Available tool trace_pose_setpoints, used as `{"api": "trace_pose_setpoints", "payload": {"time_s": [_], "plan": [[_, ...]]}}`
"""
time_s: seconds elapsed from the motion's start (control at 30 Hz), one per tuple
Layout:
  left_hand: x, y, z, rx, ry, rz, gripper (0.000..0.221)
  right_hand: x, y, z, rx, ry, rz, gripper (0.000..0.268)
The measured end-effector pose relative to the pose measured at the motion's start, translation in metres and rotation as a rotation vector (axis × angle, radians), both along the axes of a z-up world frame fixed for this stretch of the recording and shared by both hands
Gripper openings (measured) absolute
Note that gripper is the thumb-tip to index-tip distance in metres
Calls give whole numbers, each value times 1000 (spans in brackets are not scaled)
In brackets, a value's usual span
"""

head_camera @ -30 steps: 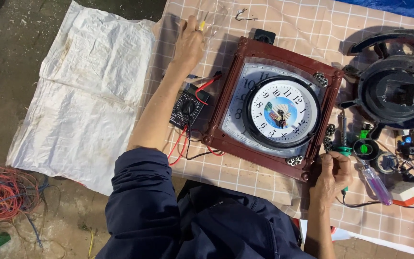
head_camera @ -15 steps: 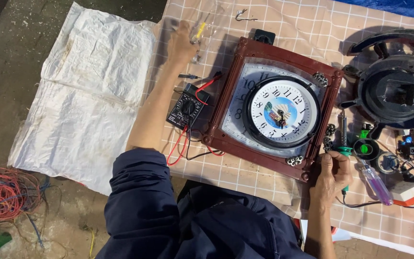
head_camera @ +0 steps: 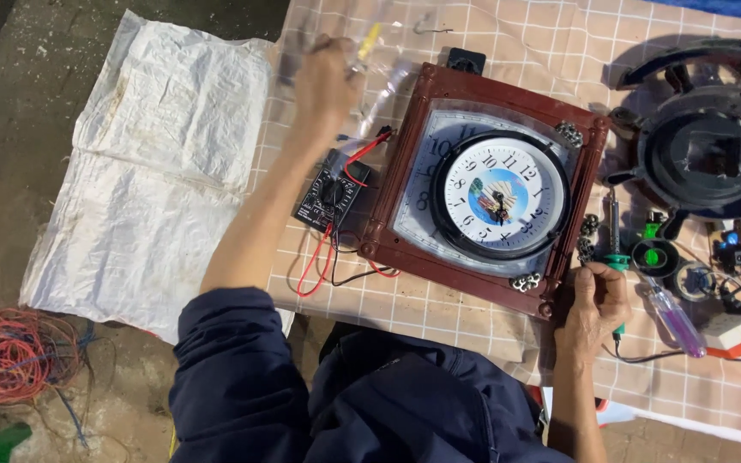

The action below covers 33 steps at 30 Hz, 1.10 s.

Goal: Disassembling a wall clock by removing screws and separating the frame, face, and internal movement.

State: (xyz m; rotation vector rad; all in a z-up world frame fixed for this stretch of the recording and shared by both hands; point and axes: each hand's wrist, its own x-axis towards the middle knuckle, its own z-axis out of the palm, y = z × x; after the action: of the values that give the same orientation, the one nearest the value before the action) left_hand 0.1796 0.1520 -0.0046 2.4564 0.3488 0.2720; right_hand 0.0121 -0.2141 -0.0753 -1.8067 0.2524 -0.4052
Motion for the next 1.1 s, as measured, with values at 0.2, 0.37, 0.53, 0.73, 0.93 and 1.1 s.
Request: {"api": "trace_pose_setpoints", "payload": {"time_s": [0.2,0.37,0.53,0.73,0.93,1.1], "plan": [[-57,-65,45,126,-183,-362,29,0,4,8,61,80,-79,4],[-85,-97,52,309,-290,-559,36,-1,5,10,273,-72,-17,18],[-96,-111,44,595,-464,-586,38,-2,-7,-6,118,-261,-46,4],[-110,-128,60,552,-415,-713,32,7,-15,49,-631,-567,114,9],[-113,-147,65,488,-325,-833,30,29,28,135,-945,-628,391,7],[-117,-149,64,470,-322,-873,30,32,43,150,-1086,-590,452,7]]}}
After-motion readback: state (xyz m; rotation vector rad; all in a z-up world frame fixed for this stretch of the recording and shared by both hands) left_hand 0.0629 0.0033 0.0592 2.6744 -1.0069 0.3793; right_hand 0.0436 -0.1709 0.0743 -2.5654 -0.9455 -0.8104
